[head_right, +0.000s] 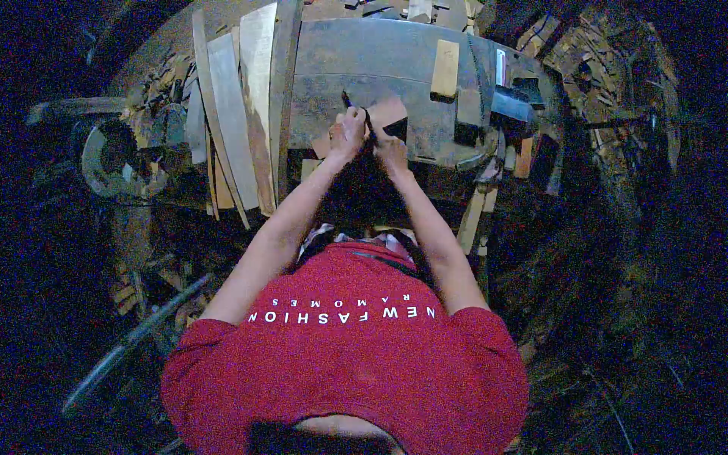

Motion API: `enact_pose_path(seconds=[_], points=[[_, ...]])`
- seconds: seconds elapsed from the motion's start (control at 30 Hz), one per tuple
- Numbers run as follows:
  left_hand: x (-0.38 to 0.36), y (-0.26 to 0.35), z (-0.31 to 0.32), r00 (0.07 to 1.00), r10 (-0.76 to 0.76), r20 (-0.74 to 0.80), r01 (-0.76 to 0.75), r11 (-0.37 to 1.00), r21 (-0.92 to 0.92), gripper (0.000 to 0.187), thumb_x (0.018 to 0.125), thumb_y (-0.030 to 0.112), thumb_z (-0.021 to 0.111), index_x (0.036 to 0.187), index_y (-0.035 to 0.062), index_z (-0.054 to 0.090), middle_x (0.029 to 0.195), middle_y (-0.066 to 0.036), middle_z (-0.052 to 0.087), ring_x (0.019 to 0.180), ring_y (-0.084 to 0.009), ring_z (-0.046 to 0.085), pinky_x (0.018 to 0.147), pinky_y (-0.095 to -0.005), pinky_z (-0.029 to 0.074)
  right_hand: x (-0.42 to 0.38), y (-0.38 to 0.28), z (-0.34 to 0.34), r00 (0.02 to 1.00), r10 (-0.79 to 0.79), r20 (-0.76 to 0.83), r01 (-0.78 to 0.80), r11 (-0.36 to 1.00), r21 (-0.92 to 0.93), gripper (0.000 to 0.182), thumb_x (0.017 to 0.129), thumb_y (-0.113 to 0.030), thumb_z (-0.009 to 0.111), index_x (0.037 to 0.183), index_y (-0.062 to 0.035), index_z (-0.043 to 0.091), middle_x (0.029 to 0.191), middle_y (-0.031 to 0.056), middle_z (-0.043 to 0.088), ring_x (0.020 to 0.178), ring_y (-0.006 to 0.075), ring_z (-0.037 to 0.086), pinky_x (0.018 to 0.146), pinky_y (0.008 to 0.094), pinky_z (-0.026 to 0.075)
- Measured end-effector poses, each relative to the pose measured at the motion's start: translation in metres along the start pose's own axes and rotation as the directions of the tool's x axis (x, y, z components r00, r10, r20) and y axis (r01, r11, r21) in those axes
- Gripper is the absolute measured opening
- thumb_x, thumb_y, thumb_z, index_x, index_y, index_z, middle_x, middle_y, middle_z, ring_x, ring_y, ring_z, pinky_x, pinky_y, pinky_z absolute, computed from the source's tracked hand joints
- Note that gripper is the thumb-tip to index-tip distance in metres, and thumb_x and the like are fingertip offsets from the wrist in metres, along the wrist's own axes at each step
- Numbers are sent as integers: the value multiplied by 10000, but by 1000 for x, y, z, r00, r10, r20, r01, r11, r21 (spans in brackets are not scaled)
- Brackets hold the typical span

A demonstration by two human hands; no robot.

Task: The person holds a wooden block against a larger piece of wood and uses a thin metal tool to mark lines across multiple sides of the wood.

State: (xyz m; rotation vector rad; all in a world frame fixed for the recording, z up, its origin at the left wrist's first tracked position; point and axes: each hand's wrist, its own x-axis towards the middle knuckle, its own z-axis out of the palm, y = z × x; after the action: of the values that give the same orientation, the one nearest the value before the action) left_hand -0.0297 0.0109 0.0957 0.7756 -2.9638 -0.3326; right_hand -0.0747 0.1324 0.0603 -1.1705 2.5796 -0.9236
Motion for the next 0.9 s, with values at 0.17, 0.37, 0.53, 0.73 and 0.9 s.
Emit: enact_pose_path(seconds=[0.17, 0.37, 0.53, 0.73, 0.9], points=[[-1, 1, -5, 1000, 14, 15, -14, 1000, -7, 303, 675, 108, 643, 949, 47, 528, 943, -104, 523, 891, -316, 541, 669, -403, 508, -66, -1, -34, 979, 116, 166, -121, 992, 20, 805, 658, -41, 628, 1352, -241, 274, 635, 223, 549, 588, 368, 565, 519, 453, 433], [-4, -3, 7, 995, 52, -86, -60, 994, -94, 220, 684, 78, 631, 880, 43, 538, 931, -97, 515, 870, -296, 546, 649, -394, 520, -39, 2, -25, 983, 100, 157, -96, 995, -29, 773, 676, -98, 629, 1344, -272, 281, 664, 218, 565, 614, 390, 565, 543, 468, 441], [4, -15, 27, 1000, 19, 13, -16, 988, -156, 213, 700, 89, 619, 895, 49, 539, 921, -97, 517, 860, -295, 548, 642, -399, 521, -5, 24, 27, 999, -13, -32, 14, 999, 29, 667, 699, -170, 611, 1309, -243, 353, 679, 216, 568, 640, 393, 564, 580, 469, 446], [-2, -11, 17, 976, 109, -190, -120, 992, -46, 262, 708, 133, 582, 955, 54, 537, 826, -120, 499, 727, -296, 517, 576, -394, 425, -69, 2, -27, 967, 155, 205, -154, 988, -20, 732, 689, -109, 604, 1341, -235, 297, 688, 221, 565, 640, 374, 571, 584, 454, 451], [-1, 1, -2, 998, 35, -54, -37, 999, -23, 233, 695, 53, 594, 919, 44, 534, 906, -104, 523, 838, -308, 555, 636, -405, 521, -60, -6, -32, 969, 138, 207, -141, 990, 1, 772, 674, -60, 612, 1345, -251, 281, 694, 244, 551, 646, 382, 565, 572, 460, 441]])
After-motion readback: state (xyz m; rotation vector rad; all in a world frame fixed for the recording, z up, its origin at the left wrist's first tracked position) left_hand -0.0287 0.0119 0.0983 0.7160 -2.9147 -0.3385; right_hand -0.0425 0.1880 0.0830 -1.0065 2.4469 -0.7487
